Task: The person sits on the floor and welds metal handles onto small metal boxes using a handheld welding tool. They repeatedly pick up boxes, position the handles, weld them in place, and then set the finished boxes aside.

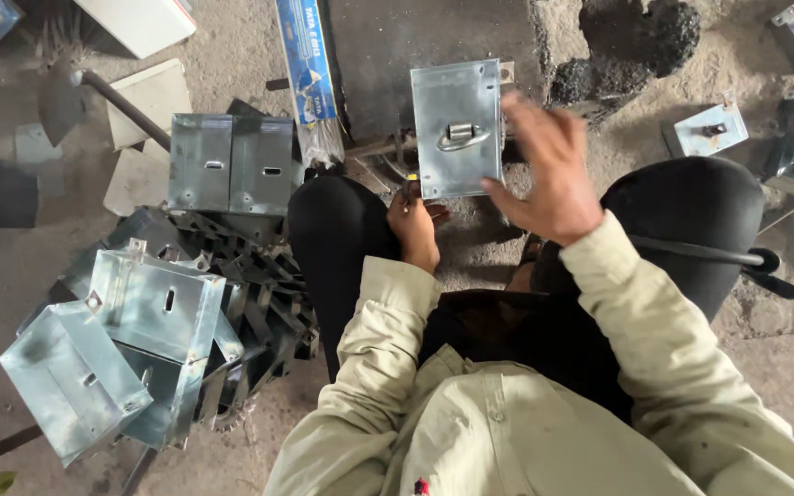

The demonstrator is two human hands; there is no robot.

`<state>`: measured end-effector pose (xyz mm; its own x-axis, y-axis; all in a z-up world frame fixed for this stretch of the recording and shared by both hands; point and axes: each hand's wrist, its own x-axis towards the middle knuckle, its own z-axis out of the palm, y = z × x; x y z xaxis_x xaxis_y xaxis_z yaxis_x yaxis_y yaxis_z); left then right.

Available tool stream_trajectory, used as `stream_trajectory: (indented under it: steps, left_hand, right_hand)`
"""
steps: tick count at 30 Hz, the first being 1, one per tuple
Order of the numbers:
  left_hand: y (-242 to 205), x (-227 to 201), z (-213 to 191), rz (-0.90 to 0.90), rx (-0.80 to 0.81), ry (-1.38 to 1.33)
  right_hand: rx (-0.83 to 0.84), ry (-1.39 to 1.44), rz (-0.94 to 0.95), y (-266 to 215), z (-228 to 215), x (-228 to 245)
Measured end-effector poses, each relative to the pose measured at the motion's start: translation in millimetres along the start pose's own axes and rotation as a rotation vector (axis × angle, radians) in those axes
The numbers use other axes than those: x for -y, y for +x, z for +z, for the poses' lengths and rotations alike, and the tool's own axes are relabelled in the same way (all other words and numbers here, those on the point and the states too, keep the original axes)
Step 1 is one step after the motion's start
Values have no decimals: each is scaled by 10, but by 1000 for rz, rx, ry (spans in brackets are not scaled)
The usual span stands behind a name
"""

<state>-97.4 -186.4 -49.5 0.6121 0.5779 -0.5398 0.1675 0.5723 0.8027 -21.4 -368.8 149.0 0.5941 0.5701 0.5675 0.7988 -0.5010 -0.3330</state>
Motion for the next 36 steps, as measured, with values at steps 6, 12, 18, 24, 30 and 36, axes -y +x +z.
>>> stream_trajectory:
  steps: [6, 12, 18, 24, 30, 36]
  left_hand:
    - [22, -25, 7, 3, 15, -4]
    - [-49, -117, 44, -20, 32, 16]
    - [-30, -106, 5, -7, 66, -4]
    - [-167, -136, -113, 91, 208, -24]
    - [-535, -464, 40, 156, 634, 7]
    - [-597, -430, 114, 241, 788, 464]
  right_hand:
    - [127, 177, 2, -268, 347, 32]
    - [103, 179, 122, -397, 380, -58]
    - [93, 137, -34, -341, 420, 30]
    - [35, 57, 28, -384, 370, -42]
    - [-196, -42, 143, -497, -12, -295]
    - [-1019, -49, 954, -1151, -549, -1803]
